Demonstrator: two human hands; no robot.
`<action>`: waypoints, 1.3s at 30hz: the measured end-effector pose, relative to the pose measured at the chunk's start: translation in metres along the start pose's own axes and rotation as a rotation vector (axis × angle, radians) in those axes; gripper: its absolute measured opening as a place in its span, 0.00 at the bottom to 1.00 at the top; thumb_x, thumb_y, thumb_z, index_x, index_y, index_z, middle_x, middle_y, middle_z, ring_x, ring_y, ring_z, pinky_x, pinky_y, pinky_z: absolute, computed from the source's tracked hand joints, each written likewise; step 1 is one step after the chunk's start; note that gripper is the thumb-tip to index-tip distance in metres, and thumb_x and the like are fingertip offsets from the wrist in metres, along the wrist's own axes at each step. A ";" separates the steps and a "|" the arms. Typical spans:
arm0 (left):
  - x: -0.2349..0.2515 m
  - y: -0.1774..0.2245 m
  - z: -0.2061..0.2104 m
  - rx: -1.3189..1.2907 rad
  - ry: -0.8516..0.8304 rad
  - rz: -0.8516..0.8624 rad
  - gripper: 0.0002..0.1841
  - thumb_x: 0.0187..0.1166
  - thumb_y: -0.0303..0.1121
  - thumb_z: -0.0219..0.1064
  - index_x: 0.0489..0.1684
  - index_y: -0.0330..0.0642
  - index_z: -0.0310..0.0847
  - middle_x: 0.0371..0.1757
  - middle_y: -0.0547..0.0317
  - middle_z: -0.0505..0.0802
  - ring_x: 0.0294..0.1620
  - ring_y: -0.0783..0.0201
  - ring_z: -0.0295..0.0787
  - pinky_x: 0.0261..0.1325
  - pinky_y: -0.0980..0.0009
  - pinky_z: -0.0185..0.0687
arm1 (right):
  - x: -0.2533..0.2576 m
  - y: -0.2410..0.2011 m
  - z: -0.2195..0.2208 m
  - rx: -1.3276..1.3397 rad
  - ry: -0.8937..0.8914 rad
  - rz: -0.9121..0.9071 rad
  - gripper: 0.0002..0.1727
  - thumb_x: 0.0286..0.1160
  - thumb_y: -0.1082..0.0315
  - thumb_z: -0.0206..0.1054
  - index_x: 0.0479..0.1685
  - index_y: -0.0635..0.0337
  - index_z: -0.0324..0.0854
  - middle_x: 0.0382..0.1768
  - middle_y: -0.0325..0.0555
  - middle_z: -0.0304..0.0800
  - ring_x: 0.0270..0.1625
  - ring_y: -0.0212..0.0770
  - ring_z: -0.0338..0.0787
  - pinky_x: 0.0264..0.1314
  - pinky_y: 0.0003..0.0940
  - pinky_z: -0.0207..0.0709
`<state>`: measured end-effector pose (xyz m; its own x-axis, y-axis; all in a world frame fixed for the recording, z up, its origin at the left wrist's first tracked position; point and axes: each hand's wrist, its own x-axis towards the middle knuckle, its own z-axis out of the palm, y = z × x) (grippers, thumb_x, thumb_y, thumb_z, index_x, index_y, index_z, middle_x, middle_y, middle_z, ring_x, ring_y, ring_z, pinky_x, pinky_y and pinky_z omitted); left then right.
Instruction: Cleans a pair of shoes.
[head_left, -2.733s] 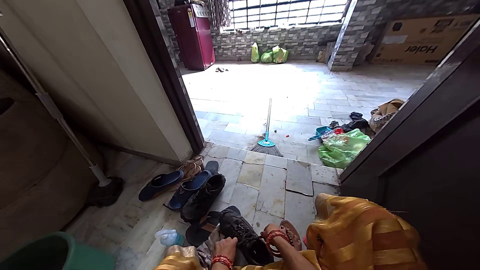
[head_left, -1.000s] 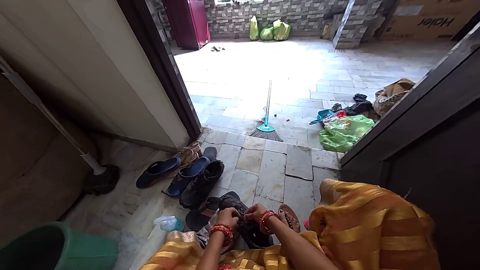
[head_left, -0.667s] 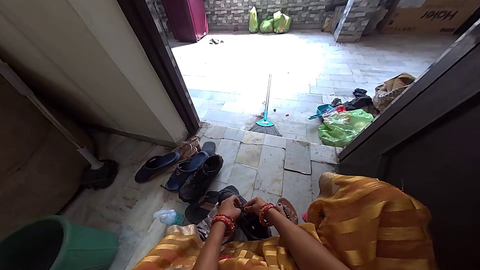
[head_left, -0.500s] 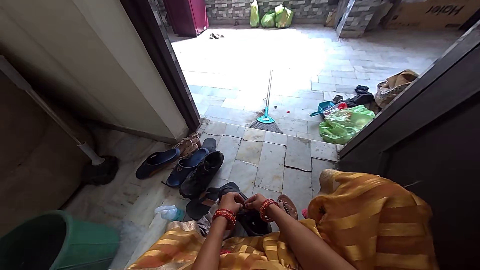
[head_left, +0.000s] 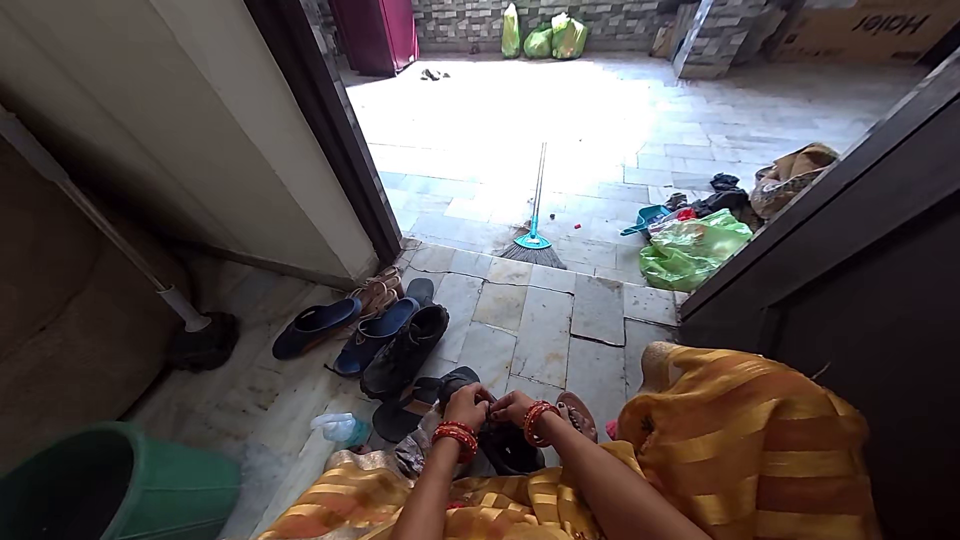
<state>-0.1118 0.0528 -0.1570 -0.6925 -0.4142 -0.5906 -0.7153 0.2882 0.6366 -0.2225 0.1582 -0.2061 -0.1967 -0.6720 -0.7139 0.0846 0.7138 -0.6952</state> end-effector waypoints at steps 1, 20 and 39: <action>0.001 -0.001 0.000 0.012 -0.002 0.002 0.15 0.86 0.25 0.59 0.66 0.34 0.83 0.65 0.40 0.90 0.63 0.49 0.90 0.70 0.52 0.83 | 0.000 0.000 0.001 0.003 -0.001 0.005 0.13 0.83 0.73 0.65 0.60 0.69 0.84 0.50 0.49 0.90 0.47 0.32 0.87 0.58 0.31 0.79; 0.009 -0.003 0.011 -0.140 0.143 -0.028 0.14 0.79 0.22 0.69 0.61 0.32 0.86 0.68 0.38 0.86 0.66 0.50 0.87 0.72 0.59 0.83 | -0.001 -0.001 -0.006 -0.277 -0.105 -0.054 0.15 0.82 0.64 0.70 0.53 0.69 0.87 0.50 0.54 0.91 0.51 0.40 0.87 0.64 0.43 0.75; 0.004 0.001 0.007 0.334 -0.043 0.034 0.27 0.80 0.25 0.67 0.80 0.43 0.72 0.62 0.47 0.94 0.68 0.45 0.90 0.76 0.44 0.77 | 0.004 0.008 -0.001 0.101 0.009 0.082 0.10 0.85 0.65 0.66 0.48 0.65 0.83 0.31 0.38 0.88 0.29 0.26 0.82 0.37 0.25 0.76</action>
<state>-0.1155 0.0571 -0.1621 -0.7149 -0.3644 -0.5968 -0.6777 0.5715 0.4627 -0.2238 0.1614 -0.2142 -0.1941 -0.6101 -0.7682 0.1990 0.7423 -0.6398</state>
